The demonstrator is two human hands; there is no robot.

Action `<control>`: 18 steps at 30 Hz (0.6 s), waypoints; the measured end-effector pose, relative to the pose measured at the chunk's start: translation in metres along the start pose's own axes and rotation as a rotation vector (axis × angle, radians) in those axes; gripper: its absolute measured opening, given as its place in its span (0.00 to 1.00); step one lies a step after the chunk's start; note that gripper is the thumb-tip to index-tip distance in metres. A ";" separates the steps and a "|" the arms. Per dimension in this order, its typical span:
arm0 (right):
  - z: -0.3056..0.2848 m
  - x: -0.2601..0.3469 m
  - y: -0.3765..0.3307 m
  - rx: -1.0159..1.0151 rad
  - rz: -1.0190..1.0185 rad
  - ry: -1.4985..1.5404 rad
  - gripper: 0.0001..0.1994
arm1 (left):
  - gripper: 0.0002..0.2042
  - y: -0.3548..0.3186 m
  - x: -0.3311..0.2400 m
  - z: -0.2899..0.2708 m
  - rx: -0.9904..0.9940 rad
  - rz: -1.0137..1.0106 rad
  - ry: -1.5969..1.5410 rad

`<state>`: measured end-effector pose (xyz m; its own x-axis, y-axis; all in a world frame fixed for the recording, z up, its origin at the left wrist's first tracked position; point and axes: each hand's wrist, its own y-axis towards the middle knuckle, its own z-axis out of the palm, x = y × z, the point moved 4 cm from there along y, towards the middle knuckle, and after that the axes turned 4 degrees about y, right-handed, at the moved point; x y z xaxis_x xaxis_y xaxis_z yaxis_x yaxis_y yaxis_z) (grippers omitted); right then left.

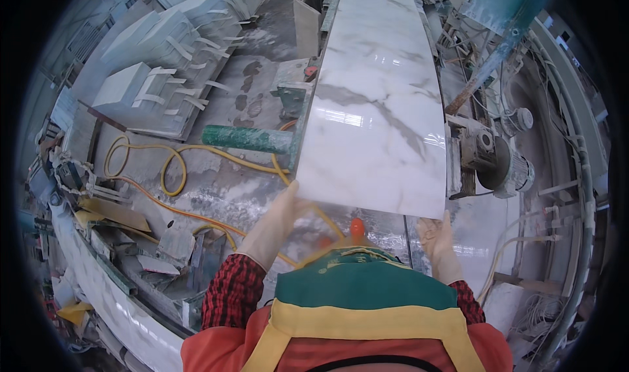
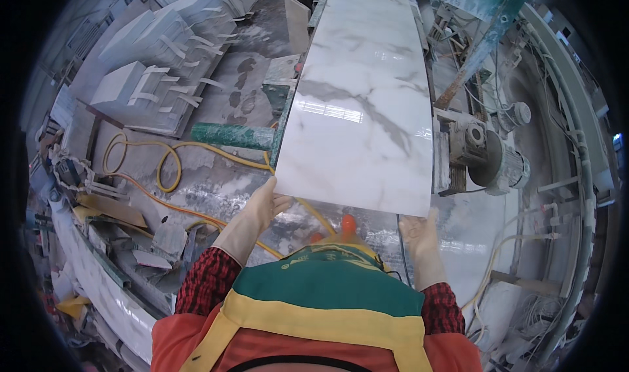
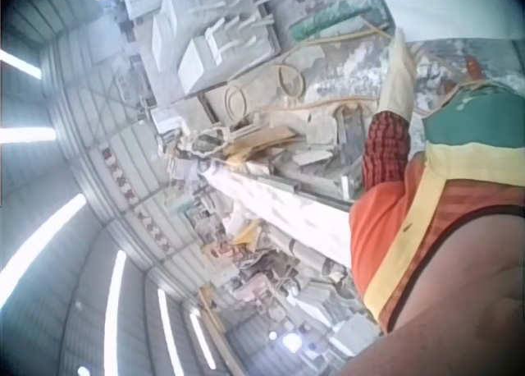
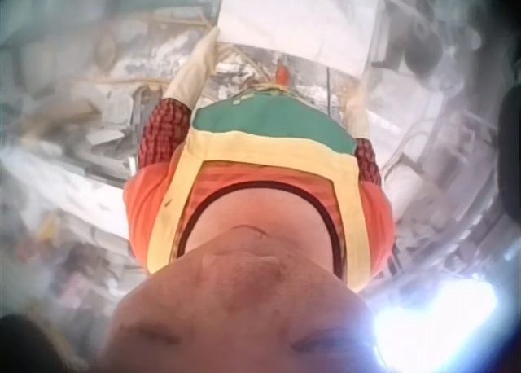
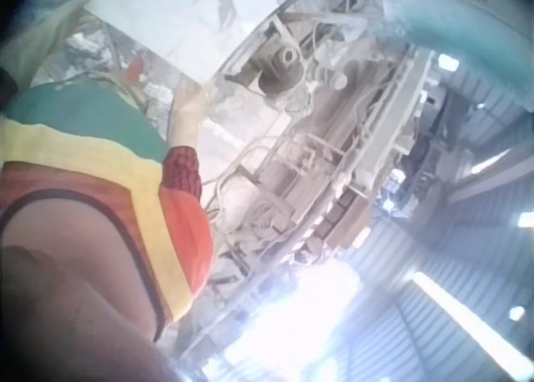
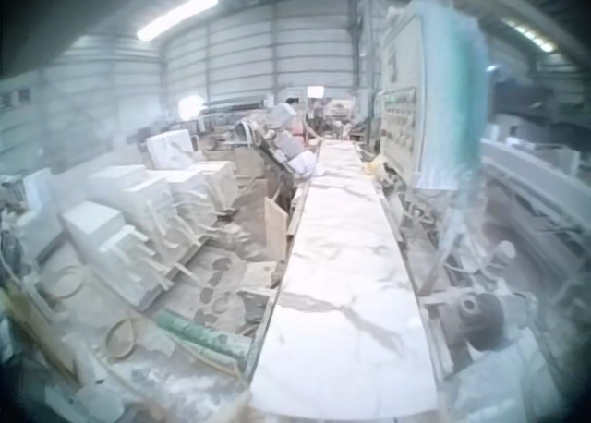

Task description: The person repeatedly picks up large white marble-like slabs from a conveyor belt, lifts them, and places them back down or onto a stack. The person wears gloves and an apron while performing this repetitive handling task in a factory setting.

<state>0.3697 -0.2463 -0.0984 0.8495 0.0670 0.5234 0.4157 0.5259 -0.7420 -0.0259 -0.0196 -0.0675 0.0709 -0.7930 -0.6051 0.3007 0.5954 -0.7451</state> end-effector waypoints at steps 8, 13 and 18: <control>0.104 -0.077 -0.031 0.256 0.107 -0.011 0.42 | 0.32 0.003 0.001 -0.001 0.038 0.080 0.001; 0.121 -0.079 -0.025 0.109 0.102 0.043 0.43 | 0.34 -0.008 -0.004 -0.055 0.089 0.373 0.549; 0.112 -0.078 0.002 0.075 0.140 0.083 0.42 | 0.30 -0.119 -0.013 -0.191 -0.585 0.388 0.832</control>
<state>0.2675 -0.1557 -0.0941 0.9225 0.0750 0.3787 0.2691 0.5786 -0.7700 -0.2442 -0.0550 -0.0245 -0.6691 -0.3330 -0.6644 -0.1181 0.9303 -0.3472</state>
